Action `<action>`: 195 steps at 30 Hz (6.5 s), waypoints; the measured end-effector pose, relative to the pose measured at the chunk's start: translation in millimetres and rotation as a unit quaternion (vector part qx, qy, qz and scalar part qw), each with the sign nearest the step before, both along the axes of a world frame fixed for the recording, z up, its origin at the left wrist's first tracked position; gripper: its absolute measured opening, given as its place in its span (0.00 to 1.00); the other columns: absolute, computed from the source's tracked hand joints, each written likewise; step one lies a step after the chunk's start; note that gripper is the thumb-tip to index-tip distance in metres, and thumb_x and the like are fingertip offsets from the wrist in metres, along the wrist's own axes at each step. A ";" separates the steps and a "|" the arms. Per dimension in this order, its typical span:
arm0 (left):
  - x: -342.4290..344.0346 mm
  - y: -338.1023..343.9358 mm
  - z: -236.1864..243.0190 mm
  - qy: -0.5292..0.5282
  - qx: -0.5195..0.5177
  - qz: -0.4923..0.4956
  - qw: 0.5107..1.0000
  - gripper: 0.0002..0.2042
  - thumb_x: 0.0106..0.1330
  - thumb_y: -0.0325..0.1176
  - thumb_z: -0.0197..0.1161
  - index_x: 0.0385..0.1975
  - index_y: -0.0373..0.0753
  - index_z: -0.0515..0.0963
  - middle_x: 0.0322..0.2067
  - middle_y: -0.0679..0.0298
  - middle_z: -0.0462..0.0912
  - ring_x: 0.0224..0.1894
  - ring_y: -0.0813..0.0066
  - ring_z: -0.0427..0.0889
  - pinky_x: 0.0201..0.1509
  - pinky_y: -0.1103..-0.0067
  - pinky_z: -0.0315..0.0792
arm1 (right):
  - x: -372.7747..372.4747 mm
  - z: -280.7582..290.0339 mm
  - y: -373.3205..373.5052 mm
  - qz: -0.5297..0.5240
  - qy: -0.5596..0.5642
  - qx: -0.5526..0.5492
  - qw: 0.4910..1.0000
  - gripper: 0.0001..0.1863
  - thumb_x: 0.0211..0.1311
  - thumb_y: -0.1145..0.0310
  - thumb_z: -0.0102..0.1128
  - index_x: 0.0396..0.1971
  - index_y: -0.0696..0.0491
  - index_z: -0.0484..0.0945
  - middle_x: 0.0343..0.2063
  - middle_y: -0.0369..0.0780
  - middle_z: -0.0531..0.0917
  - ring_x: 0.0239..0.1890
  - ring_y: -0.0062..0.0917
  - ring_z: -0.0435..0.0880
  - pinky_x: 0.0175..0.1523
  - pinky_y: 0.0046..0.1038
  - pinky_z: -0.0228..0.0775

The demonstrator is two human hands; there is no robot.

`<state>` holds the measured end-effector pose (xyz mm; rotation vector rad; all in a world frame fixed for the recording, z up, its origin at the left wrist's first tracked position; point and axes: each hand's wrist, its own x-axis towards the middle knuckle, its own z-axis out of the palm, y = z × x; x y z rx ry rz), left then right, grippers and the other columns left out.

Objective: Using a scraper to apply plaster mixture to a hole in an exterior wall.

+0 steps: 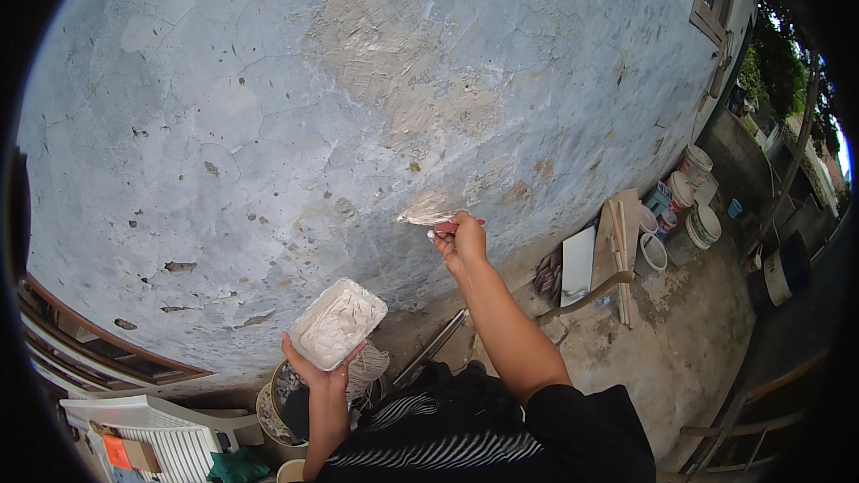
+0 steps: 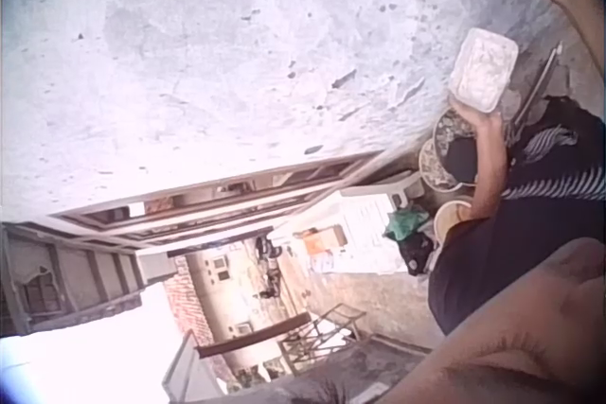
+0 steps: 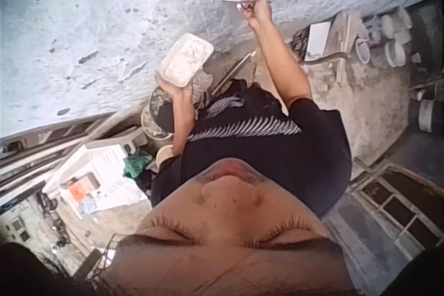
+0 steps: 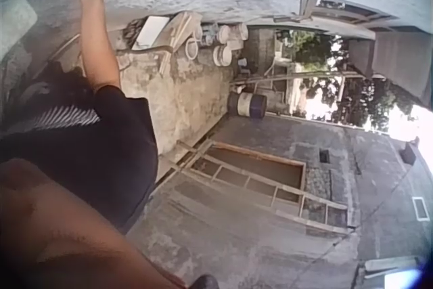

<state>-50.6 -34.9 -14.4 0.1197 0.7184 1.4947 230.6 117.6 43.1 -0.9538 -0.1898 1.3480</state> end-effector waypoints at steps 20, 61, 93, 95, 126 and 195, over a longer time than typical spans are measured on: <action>-1.4 1.2 -1.2 0.000 0.000 0.004 1.000 0.45 0.64 0.74 0.36 0.72 0.46 0.60 0.68 0.52 0.69 0.63 0.38 0.74 0.48 0.36 0.73 | 10.8 -9.2 8.1 -0.023 0.121 0.006 0.992 0.05 0.58 0.73 0.52 0.23 0.54 0.70 0.21 0.39 0.75 0.21 0.23 0.73 0.33 0.31 0.80; 1.8 5.3 0.0 0.007 -0.002 -0.014 1.000 0.45 0.64 0.74 0.36 0.71 0.46 0.62 0.66 0.53 0.71 0.62 0.39 0.75 0.48 0.37 0.74 | -19.4 13.1 11.9 0.000 0.073 0.040 0.997 0.02 0.63 0.74 0.51 0.31 0.56 0.72 0.29 0.42 0.79 0.30 0.28 0.80 0.39 0.33 0.78; 2.0 2.7 0.2 0.021 -0.025 -0.007 0.999 0.45 0.64 0.74 0.36 0.71 0.45 0.61 0.66 0.51 0.71 0.62 0.39 0.75 0.46 0.38 0.75 | 0.2 -33.3 -47.4 0.022 0.013 0.079 0.997 0.11 0.69 0.74 0.51 0.48 0.60 0.74 0.44 0.44 0.82 0.42 0.29 0.84 0.40 0.33 0.80; 4.9 3.8 -0.2 0.018 -0.014 -0.021 1.000 0.45 0.64 0.74 0.36 0.72 0.45 0.61 0.66 0.51 0.71 0.62 0.39 0.75 0.46 0.38 0.75 | -0.9 -40.1 -35.8 0.014 0.012 0.079 0.997 0.11 0.69 0.74 0.52 0.48 0.60 0.74 0.44 0.44 0.82 0.43 0.29 0.84 0.40 0.33 0.80; 9.8 -2.2 -0.4 0.025 0.006 -0.020 0.999 0.46 0.63 0.74 0.35 0.72 0.43 0.60 0.66 0.50 0.71 0.61 0.38 0.76 0.45 0.41 0.78 | 8.6 17.7 -3.3 0.016 0.008 0.047 0.999 0.07 0.64 0.71 0.53 0.40 0.56 0.75 0.35 0.43 0.82 0.33 0.28 0.81 0.37 0.34 0.76; 10.8 1.0 1.1 0.012 -0.001 -0.038 0.999 0.47 0.64 0.75 0.34 0.72 0.43 0.60 0.66 0.50 0.71 0.61 0.38 0.76 0.46 0.40 0.77 | 40.1 77.2 -64.7 -0.013 -0.007 0.233 0.972 0.15 0.64 0.72 0.58 0.51 0.53 0.74 0.43 0.39 0.83 0.42 0.27 0.83 0.39 0.32 0.76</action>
